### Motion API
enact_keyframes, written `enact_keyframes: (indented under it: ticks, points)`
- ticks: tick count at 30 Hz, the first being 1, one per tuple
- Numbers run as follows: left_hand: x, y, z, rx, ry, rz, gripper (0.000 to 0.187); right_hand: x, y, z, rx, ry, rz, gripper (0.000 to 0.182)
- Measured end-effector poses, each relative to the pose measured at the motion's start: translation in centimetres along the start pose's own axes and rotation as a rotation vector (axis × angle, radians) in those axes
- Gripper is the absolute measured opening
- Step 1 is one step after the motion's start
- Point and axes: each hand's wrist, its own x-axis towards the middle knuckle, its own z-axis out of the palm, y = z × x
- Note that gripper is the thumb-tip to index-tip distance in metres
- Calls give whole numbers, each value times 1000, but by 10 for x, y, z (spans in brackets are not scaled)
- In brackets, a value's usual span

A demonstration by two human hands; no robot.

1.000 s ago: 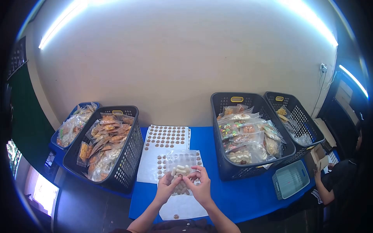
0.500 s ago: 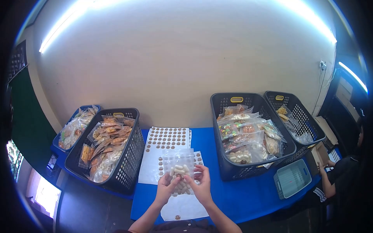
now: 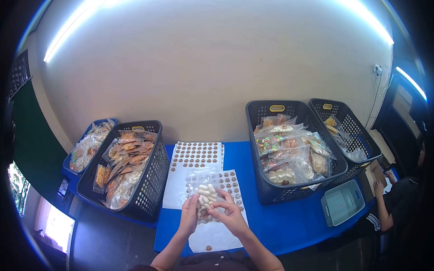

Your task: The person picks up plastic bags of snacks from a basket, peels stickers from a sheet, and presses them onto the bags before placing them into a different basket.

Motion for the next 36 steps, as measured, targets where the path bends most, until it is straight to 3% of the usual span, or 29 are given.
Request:
enact_keyframes:
  ticks: [1, 6, 22, 36]
  points:
    - [-1, 1, -1, 53, -21, 11, 30, 1, -1, -1, 84, -8, 38, 9]
    - [-9, 5, 5, 234, -47, 49, 32, 3, 12, -1, -143, 164, -46, 7]
    - [-20, 18, 16, 134, -79, 96, 30, -1, 16, 8, -4, 250, -20, 6]
    - [-19, 15, 13, 144, -93, 91, 32, 0, 21, 13, -291, 311, -156, 7]
